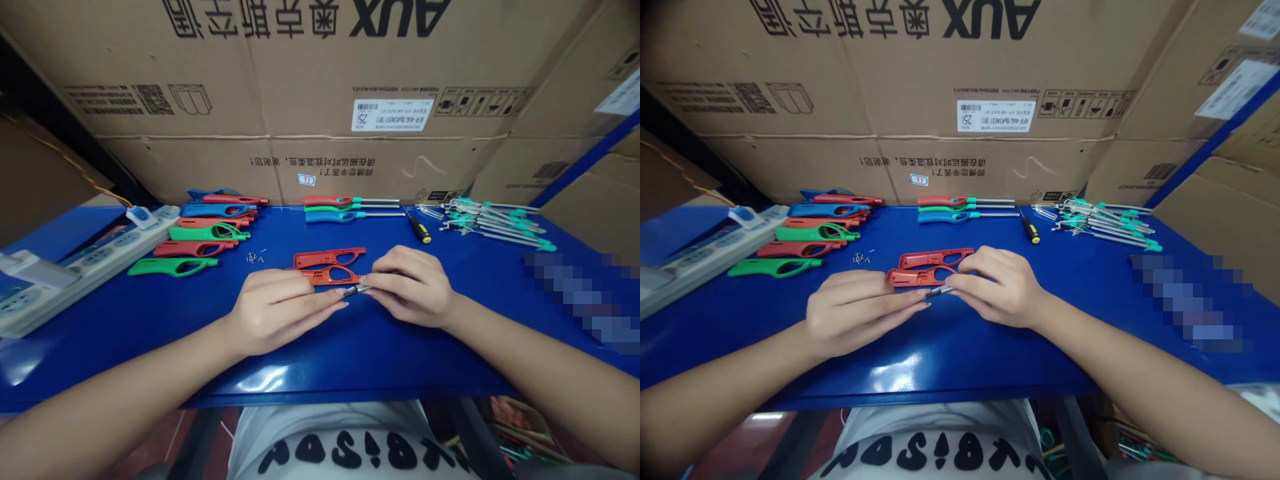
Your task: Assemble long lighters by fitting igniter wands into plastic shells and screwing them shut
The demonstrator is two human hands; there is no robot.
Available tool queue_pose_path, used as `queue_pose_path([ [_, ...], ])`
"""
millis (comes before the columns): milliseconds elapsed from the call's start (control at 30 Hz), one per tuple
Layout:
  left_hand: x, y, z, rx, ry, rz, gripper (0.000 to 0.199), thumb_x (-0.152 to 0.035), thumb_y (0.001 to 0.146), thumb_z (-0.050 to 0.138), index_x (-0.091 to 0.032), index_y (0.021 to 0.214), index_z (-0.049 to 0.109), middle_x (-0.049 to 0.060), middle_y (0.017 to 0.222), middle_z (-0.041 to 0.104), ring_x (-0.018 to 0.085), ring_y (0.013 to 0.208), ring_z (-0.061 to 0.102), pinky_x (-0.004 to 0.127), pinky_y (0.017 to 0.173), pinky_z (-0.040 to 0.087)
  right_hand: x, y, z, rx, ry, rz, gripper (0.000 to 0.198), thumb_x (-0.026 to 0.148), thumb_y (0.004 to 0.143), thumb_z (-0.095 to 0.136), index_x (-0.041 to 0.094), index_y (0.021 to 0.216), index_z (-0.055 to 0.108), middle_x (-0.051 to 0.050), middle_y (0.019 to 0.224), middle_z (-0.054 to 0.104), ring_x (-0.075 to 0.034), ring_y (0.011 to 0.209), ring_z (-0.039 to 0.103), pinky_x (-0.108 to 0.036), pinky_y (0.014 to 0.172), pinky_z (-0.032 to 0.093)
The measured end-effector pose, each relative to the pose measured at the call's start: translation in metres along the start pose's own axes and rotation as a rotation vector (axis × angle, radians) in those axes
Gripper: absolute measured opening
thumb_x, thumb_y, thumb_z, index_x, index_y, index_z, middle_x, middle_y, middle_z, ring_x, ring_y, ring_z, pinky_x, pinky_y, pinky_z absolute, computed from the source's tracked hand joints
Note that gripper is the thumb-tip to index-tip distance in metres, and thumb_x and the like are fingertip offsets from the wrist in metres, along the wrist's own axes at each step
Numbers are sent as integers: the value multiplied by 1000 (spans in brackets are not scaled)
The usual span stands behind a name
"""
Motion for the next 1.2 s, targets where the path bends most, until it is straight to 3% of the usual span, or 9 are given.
queue_pose_path([
  [233,-4,-1,-2,3,36,22,22,-19,88,75,-19,110,71,-3,67,71,12,60,69,24,58,53,5,0,-1,-19,-58,-60,20,15,86,68,24,103,67,-1,85,70,-14,73,61,-28,64,48],
  [400,-5,0,-4,-17,69,33,23,-20,86,77,-19,108,71,-6,59,63,9,47,56,25,48,43,7,1,-3,-20,-61,-79,21,13,83,70,21,102,67,-3,84,70,-15,71,61,-29,62,49],
  [633,-8,2,-7,-49,76,33,18,-22,87,76,-23,105,70,-8,55,60,8,43,52,24,47,42,6,1,-3,-40,-25,-57,22,14,86,68,25,105,68,-2,84,70,-15,72,61,-29,64,50],
  [867,-10,4,-6,-71,-15,-37,11,-25,89,75,-22,99,72,-5,60,65,9,48,58,22,52,48,6,3,-7,-34,-42,-83,19,16,85,69,25,102,66,-2,82,70,-15,69,61,-28,63,50],
  [1067,-8,3,-4,-33,-110,-179,22,-31,88,76,-19,106,74,1,76,75,10,60,69,18,59,54,7,4,-8,-27,-69,-102,17,16,84,69,22,100,65,-3,81,71,-15,67,60,-29,61,51],
  [1200,-8,3,-1,-33,-211,-213,7,-19,92,68,-19,97,74,3,82,77,13,68,71,21,63,57,6,4,-7,-38,-86,-95,15,17,87,66,23,100,64,-2,80,71,-15,68,61,-28,62,50],
])
Point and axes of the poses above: each hand's wrist, its own y-axis towards the middle knuckle, its own z-axis out of the palm, x = y × z, the point moved 1 cm from there along y, towards the middle knuckle
